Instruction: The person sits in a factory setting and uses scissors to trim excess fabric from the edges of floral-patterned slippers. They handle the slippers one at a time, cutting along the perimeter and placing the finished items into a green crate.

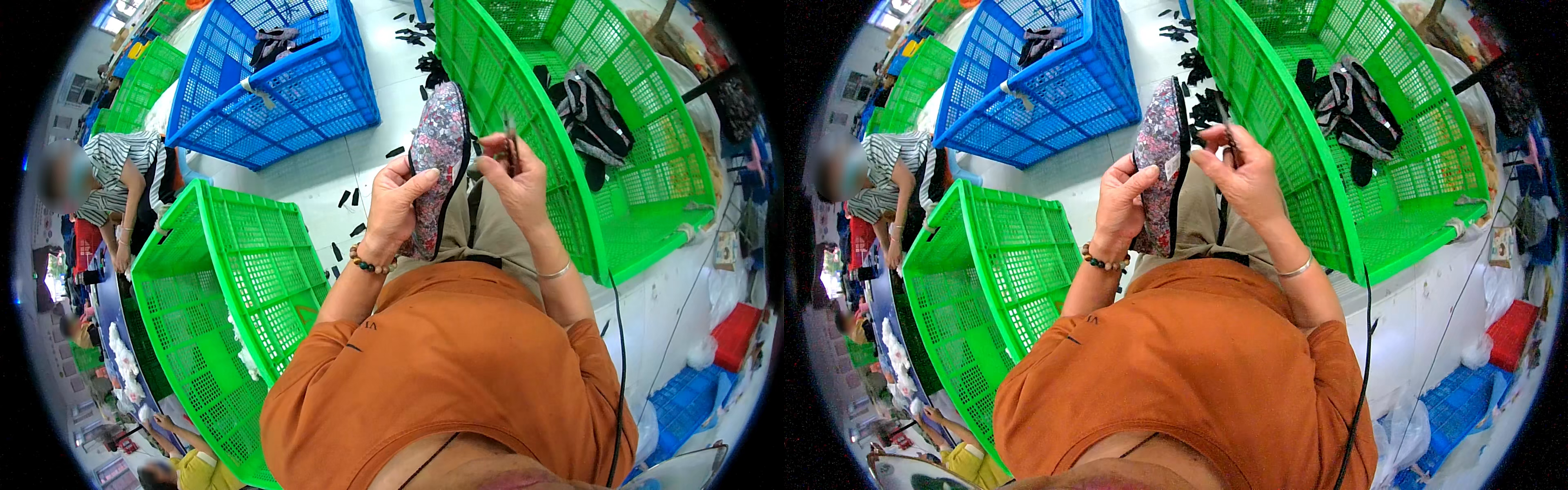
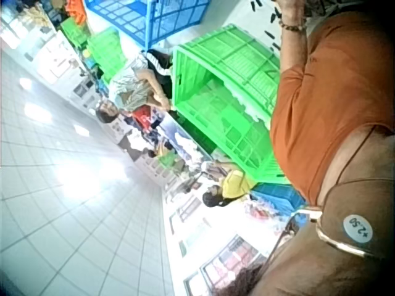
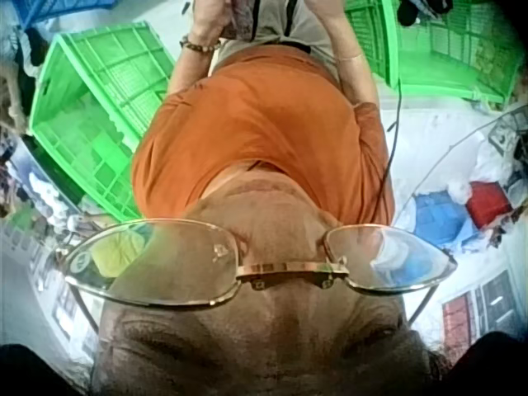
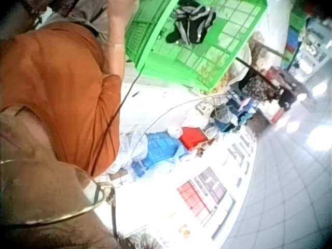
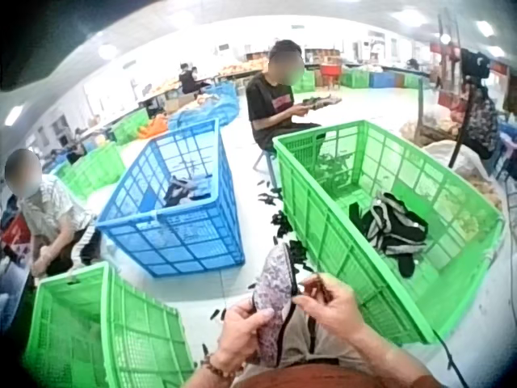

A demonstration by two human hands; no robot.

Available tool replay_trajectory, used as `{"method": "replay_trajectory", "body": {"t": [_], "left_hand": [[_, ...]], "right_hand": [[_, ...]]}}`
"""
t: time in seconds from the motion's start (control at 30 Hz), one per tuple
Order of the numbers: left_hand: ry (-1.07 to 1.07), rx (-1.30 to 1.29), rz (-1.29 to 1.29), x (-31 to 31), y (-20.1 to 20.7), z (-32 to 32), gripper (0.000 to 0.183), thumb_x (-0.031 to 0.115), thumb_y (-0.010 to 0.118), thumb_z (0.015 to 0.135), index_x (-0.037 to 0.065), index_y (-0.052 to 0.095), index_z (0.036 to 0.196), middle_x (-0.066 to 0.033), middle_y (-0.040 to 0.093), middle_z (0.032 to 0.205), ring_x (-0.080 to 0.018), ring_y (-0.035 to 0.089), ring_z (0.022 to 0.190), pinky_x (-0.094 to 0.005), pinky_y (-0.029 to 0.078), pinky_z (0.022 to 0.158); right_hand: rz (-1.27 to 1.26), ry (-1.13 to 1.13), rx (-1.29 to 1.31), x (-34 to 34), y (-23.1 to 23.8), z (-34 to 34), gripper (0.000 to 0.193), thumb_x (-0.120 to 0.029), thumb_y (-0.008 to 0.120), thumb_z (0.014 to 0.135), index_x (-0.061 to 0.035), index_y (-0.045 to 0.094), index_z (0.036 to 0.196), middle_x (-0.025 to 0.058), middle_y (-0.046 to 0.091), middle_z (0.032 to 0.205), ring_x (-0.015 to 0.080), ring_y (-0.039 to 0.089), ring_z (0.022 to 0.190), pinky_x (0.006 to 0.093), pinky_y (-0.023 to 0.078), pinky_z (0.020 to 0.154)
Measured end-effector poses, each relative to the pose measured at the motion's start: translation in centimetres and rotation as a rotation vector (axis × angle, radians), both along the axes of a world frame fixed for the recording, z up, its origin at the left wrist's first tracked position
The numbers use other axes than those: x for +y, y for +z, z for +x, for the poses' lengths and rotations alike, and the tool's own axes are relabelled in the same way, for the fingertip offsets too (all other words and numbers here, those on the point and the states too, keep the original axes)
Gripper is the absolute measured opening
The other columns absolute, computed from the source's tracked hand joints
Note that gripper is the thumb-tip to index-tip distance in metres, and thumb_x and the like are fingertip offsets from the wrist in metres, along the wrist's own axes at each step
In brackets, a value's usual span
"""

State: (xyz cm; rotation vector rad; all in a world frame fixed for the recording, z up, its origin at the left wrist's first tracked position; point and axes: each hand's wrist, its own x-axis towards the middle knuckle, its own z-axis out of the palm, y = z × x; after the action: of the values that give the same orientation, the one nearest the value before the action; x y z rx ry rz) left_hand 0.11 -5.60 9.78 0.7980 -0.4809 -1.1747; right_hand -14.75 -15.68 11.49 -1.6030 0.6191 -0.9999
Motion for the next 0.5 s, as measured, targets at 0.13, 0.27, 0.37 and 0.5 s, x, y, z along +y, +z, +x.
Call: {"method": "replay_trajectory", "body": {"t": [0.13, 0.27, 0.37, 0.5], "left_hand": [[-0.018, -0.001, -0.014, 0.1, 0.0, 0.0, 0.024, 0.004, 0.064, 0.079, -0.003, 0.058, 0.102, -0.0083, 0.065, 0.094, -0.0117, 0.061, 0.081, -0.0252, 0.050, 0.076], [-0.073, 0.101, -0.049, 0.4, 0.5, 0.8, 0.024, 0.005, 0.063, 0.080, -0.003, 0.058, 0.102, -0.0092, 0.065, 0.095, -0.0130, 0.062, 0.082, -0.0258, 0.050, 0.076], [-0.110, 0.217, -0.055, 0.1, 0.3, 0.9, 0.024, 0.005, 0.062, 0.080, -0.003, 0.058, 0.102, -0.0099, 0.065, 0.096, -0.0137, 0.063, 0.082, -0.0265, 0.051, 0.076], [-0.176, 0.207, -0.087, -0.3, -1.2, 0.7, 0.032, 0.012, 0.060, 0.083, -0.004, 0.053, 0.110, -0.0104, 0.064, 0.100, -0.0144, 0.063, 0.085, -0.0283, 0.052, 0.077]], "right_hand": [[-0.013, -0.020, -0.032, -0.4, 0.1, 1.0, 0.011, -0.008, 0.065, 0.082, -0.0010, 0.057, 0.086, -0.0061, 0.051, 0.071, 0.0010, 0.041, 0.060, 0.0162, 0.033, 0.051], [0.113, -0.088, -0.159, -1.8, 0.8, -0.2, 0.009, -0.009, 0.061, 0.085, -0.0026, 0.057, 0.081, -0.0030, 0.054, 0.071, 0.0030, 0.046, 0.062, 0.0173, 0.038, 0.055], [0.128, -0.097, -0.130, -1.8, 0.6, -0.6, 0.011, -0.012, 0.062, 0.086, -0.0028, 0.057, 0.081, -0.0033, 0.055, 0.070, 0.0032, 0.046, 0.061, 0.0176, 0.038, 0.055], [-0.041, -0.041, 0.037, 0.3, 1.4, 0.8, 0.014, -0.012, 0.065, 0.083, -0.0013, 0.058, 0.081, -0.0049, 0.053, 0.068, 0.0020, 0.044, 0.060, 0.0174, 0.037, 0.053]]}}
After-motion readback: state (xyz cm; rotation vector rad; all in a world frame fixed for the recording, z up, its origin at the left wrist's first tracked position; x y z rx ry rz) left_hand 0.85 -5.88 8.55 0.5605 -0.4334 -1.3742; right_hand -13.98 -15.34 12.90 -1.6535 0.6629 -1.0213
